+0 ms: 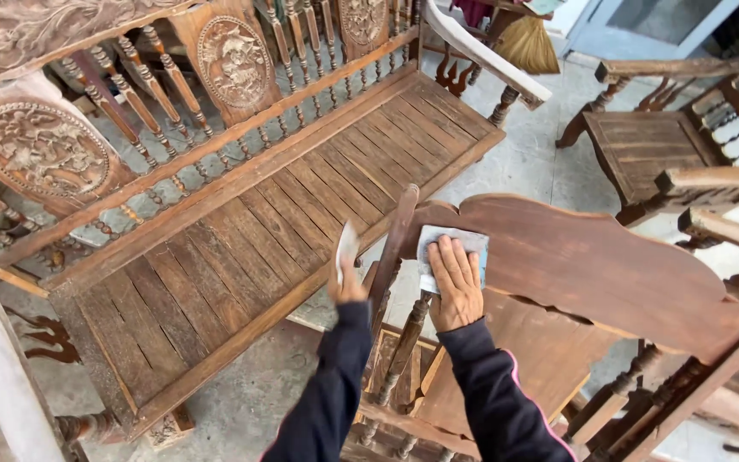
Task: Sand a wooden chair manually using sheets of sandpaper.
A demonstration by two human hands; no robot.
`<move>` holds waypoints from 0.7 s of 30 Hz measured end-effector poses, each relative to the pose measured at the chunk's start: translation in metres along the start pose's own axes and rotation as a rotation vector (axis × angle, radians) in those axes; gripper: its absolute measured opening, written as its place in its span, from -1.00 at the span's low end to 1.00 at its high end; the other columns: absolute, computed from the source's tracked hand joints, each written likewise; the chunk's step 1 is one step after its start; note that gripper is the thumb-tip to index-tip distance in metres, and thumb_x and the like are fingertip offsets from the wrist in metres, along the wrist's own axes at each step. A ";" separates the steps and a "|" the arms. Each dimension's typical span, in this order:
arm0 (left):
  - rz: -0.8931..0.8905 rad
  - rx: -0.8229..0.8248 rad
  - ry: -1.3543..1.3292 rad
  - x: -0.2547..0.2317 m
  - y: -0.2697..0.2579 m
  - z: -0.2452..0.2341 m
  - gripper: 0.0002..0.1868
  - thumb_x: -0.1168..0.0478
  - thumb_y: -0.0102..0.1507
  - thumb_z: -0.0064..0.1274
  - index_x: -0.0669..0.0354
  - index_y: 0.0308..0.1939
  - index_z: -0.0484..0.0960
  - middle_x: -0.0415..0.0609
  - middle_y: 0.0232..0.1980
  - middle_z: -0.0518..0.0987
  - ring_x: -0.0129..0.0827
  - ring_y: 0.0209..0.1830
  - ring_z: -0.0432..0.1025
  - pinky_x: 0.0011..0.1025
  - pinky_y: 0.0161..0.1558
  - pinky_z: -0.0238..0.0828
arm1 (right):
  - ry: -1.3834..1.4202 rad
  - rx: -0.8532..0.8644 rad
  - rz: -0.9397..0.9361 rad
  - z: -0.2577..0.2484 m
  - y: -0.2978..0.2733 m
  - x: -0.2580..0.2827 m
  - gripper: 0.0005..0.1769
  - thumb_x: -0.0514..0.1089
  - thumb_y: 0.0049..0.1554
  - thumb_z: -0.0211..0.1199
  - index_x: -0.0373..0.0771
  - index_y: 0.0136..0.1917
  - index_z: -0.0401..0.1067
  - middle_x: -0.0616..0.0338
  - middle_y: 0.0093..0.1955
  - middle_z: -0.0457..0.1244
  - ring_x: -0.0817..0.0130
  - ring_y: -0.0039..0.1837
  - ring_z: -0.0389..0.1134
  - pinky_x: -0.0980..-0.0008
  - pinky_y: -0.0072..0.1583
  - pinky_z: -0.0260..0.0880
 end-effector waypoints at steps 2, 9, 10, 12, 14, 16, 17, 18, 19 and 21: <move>0.036 -0.165 0.558 0.069 -0.024 -0.104 -0.53 0.01 0.38 -0.09 0.24 0.25 0.53 0.16 0.16 0.58 -0.08 0.09 0.47 -0.17 0.05 0.45 | 0.060 -0.048 0.023 0.003 0.013 0.013 -0.26 -0.38 0.09 0.07 -0.20 0.56 0.21 0.03 0.64 0.03 0.09 0.68 0.00 -0.07 0.61 -0.09; -0.087 -0.255 1.265 0.047 -0.069 -0.116 -0.54 -0.12 0.36 -0.14 0.08 0.05 0.70 0.34 -0.28 0.63 0.25 -0.25 0.50 -0.02 -0.15 0.40 | -0.166 0.190 -0.192 0.072 -0.015 0.039 -0.15 -0.32 -0.01 0.16 -0.25 0.57 0.16 -0.02 0.63 0.02 0.09 0.66 -0.04 -0.16 0.57 -0.13; -0.093 -0.264 1.251 0.048 -0.068 -0.114 -0.54 -0.12 0.36 -0.14 0.08 0.05 0.70 0.34 -0.28 0.63 0.25 -0.25 0.50 -0.02 -0.15 0.40 | -0.171 0.197 -0.207 0.077 -0.029 0.036 -0.15 -0.32 -0.01 0.16 -0.25 0.57 0.16 -0.02 0.63 0.02 0.09 0.66 -0.04 -0.16 0.57 -0.13; -0.050 -0.225 1.214 0.049 -0.070 -0.109 -0.56 -0.12 0.38 -0.15 0.10 -0.01 0.68 0.34 -0.30 0.62 0.25 -0.29 0.50 0.00 -0.20 0.40 | -0.161 0.268 -0.526 0.089 -0.067 0.047 -0.25 -0.23 0.16 0.12 -0.23 0.61 0.13 -0.01 0.65 0.00 0.12 0.65 -0.02 -0.12 0.53 -0.17; 0.033 -0.230 1.184 0.058 -0.071 -0.116 -0.57 -0.09 0.39 -0.13 0.14 -0.04 0.69 0.33 -0.28 0.63 0.26 -0.26 0.51 0.00 -0.22 0.41 | -0.054 0.260 -0.494 0.090 -0.032 0.006 -0.37 -0.20 0.26 0.11 -0.23 0.59 0.19 0.06 0.60 0.08 0.23 0.64 0.05 0.00 0.58 -0.05; 0.123 -0.224 1.165 0.060 -0.069 -0.119 -0.57 -0.07 0.39 -0.11 0.18 -0.08 0.69 0.31 -0.25 0.64 0.26 -0.24 0.51 -0.01 -0.23 0.41 | 0.054 0.244 -0.447 0.064 0.025 0.006 -0.49 -0.17 0.37 0.10 -0.22 0.57 0.26 0.12 0.55 0.16 0.34 0.62 0.11 0.13 0.63 0.07; 0.122 -0.232 1.175 0.062 -0.068 -0.119 -0.58 -0.06 0.38 -0.09 0.18 -0.06 0.70 0.31 -0.24 0.64 0.27 -0.23 0.50 0.00 -0.23 0.41 | -0.151 0.150 -0.434 0.030 0.065 0.024 -0.44 -0.15 0.20 0.16 -0.19 0.47 0.31 0.15 0.50 0.20 0.33 0.56 0.15 0.04 0.56 0.07; 0.117 -0.238 1.184 0.064 -0.067 -0.120 -0.60 -0.05 0.38 -0.07 0.17 -0.04 0.71 0.31 -0.24 0.64 0.28 -0.23 0.50 0.01 -0.23 0.40 | -0.357 0.055 -0.415 -0.007 0.106 0.047 -0.40 -0.13 0.04 0.22 -0.17 0.37 0.37 0.17 0.44 0.24 0.32 0.50 0.18 -0.04 0.49 0.06; 0.118 -0.241 1.186 0.064 -0.065 -0.119 -0.60 -0.05 0.38 -0.07 0.17 -0.04 0.71 0.31 -0.24 0.64 0.28 -0.23 0.50 0.01 -0.23 0.40 | -0.353 0.054 -0.416 0.012 0.092 0.046 -0.40 -0.13 0.04 0.22 -0.17 0.37 0.37 0.17 0.44 0.24 0.32 0.50 0.18 -0.04 0.49 0.06; 0.057 -0.265 1.242 0.064 -0.068 -0.122 -0.59 -0.08 0.38 -0.06 0.13 -0.05 0.73 0.32 -0.23 0.64 0.27 -0.20 0.50 0.01 -0.20 0.42 | -0.304 0.201 -0.321 0.055 0.063 0.038 -0.46 -0.08 0.15 0.19 -0.31 0.36 0.37 -0.06 0.31 0.27 0.09 0.41 0.21 0.00 0.38 0.08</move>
Point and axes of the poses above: each hand's wrist, its own y-axis towards the middle knuckle, its own z-axis out of the palm, x = y × z, the point moved 6 cm from there along y, towards the middle knuckle
